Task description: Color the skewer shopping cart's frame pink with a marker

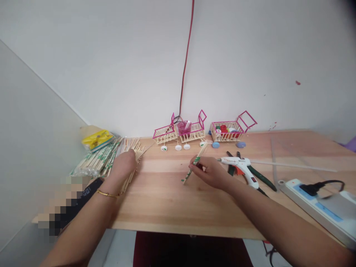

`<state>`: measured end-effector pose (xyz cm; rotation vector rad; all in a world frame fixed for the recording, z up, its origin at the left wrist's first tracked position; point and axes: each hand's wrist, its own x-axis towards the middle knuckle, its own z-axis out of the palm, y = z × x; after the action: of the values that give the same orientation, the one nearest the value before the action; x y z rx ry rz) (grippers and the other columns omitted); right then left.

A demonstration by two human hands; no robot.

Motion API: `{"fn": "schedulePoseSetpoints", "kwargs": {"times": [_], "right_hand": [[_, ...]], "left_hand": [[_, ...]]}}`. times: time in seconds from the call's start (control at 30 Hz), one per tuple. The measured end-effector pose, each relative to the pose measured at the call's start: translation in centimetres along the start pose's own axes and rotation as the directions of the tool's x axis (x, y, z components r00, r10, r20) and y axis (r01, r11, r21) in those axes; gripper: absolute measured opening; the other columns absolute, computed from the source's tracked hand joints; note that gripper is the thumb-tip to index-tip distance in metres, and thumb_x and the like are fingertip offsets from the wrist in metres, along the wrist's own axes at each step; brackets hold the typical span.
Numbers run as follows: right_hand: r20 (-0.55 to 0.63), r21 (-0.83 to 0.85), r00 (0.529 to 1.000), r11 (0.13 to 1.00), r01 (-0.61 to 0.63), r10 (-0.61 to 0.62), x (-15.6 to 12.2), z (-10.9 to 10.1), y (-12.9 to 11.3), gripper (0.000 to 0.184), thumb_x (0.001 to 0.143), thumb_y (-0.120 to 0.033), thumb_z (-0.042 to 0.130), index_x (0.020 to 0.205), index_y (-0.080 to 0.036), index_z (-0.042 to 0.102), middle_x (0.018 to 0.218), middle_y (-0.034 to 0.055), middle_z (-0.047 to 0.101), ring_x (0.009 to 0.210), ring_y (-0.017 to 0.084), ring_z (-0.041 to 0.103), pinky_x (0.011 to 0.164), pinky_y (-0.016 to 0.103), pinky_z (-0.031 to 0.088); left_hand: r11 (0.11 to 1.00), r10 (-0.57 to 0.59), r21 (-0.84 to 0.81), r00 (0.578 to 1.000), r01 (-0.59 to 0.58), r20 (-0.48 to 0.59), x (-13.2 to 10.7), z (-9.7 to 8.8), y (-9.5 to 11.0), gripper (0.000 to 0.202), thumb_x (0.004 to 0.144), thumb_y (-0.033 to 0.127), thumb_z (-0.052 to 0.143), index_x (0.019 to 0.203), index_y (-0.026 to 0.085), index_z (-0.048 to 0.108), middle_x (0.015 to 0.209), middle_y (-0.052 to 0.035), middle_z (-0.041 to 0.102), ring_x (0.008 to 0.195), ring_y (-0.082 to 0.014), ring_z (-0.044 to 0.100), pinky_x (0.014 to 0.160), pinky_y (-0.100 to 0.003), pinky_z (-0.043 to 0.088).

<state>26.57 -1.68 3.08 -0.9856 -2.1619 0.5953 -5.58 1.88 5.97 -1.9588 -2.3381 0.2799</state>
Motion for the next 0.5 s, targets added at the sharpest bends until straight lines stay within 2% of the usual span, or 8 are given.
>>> {"fn": "schedulePoseSetpoints", "kwargs": {"times": [0.03,0.17,0.23,0.3,0.33,0.4,0.43,0.5], "right_hand": [[-0.011,0.007,1.0,1.0,-0.014,0.014,0.0,0.0,0.0,0.03,0.094,-0.035,0.046,0.071,-0.018,0.055,0.067,0.0009,0.058,0.06,0.012,0.05,0.059,0.025,0.036],[-0.039,0.032,0.996,0.996,-0.085,0.086,0.0,-0.1,0.2,0.029,0.093,-0.038,0.047,0.074,-0.019,0.055,0.062,0.0,0.058,0.057,0.013,0.052,0.058,0.025,0.037],[-0.037,0.048,0.991,0.991,-0.123,0.125,0.0,0.0,0.4,0.027,0.092,-0.039,0.049,0.075,-0.019,0.056,0.061,-0.0001,0.059,0.056,0.013,0.053,0.057,0.025,0.038],[-0.031,0.09,0.986,0.983,-0.159,0.163,0.1,0.1,0.5,0.026,0.091,-0.04,0.049,0.076,-0.019,0.055,0.062,0.0,0.061,0.055,0.013,0.055,0.055,0.025,0.04],[-0.024,0.125,0.983,0.976,-0.177,0.181,0.1,0.1,0.5,0.026,0.091,-0.04,0.049,0.077,-0.019,0.055,0.062,-0.0001,0.061,0.054,0.013,0.056,0.055,0.025,0.041],[-0.008,0.214,0.976,0.954,-0.211,0.218,0.2,0.3,0.4,0.027,0.092,-0.042,0.049,0.078,-0.019,0.055,0.063,-0.0003,0.062,0.054,0.012,0.057,0.054,0.024,0.043],[0.002,0.261,0.972,0.938,-0.229,0.237,0.2,0.3,0.4,0.027,0.091,-0.043,0.049,0.079,-0.019,0.056,0.064,-0.0003,0.062,0.054,0.012,0.058,0.054,0.024,0.044],[0.019,0.344,0.961,0.901,-0.264,0.274,0.2,0.4,0.3,0.028,0.09,-0.045,0.051,0.08,-0.019,0.056,0.066,0.0,0.063,0.054,0.012,0.06,0.054,0.024,0.047]], "left_hand": [[0.999,-0.051,-0.001,0.999,0.051,-0.002,0.3,-0.1,-0.8,0.035,0.08,0.013,0.041,0.11,0.009,0.059,0.103,-0.0236,0.068,0.098,-0.0338,0.067,0.074,-0.038,0.05],[0.996,-0.094,0.003,0.995,0.094,0.015,1.1,0.0,-3.2,0.033,0.078,0.013,0.043,0.104,0.01,0.064,0.107,-0.0237,0.068,0.1,-0.0345,0.066,0.076,-0.039,0.05],[0.994,-0.111,0.003,0.994,0.111,0.02,1.0,0.0,-3.5,0.031,0.08,0.016,0.044,0.102,0.01,0.064,0.107,-0.0232,0.068,0.1,-0.0349,0.065,0.077,-0.04,0.05],[0.994,-0.102,-0.028,0.994,0.101,-0.041,0.4,-0.2,-2.8,0.031,0.084,0.023,0.044,0.103,0.009,0.063,0.107,-0.0235,0.067,0.099,-0.0352,0.065,0.077,-0.041,0.049],[0.995,-0.068,-0.075,0.99,0.059,-0.124,-0.1,-0.4,-2.1,0.033,0.086,0.028,0.044,0.105,0.009,0.062,0.107,-0.0234,0.067,0.099,-0.0345,0.064,0.078,-0.041,0.049],[0.952,0.115,-0.247,0.96,-0.181,-0.257,-1.4,-0.7,0.3,0.031,0.088,0.034,0.044,0.098,0.012,0.063,0.101,-0.0176,0.069,0.096,-0.0291,0.064,0.081,-0.037,0.048],[0.874,0.228,-0.369,0.938,-0.316,-0.262,-2.2,-0.7,1.9,0.029,0.089,0.036,0.045,0.094,0.015,0.064,0.095,-0.0131,0.069,0.091,-0.0249,0.064,0.081,-0.034,0.047],[0.606,0.459,-0.621,0.856,-0.498,-0.238,-4.1,-0.5,5.4,0.028,0.088,0.038,0.049,0.097,0.017,0.064,0.096,-0.0086,0.069,0.087,-0.0195,0.063,0.078,-0.029,0.048]]}}
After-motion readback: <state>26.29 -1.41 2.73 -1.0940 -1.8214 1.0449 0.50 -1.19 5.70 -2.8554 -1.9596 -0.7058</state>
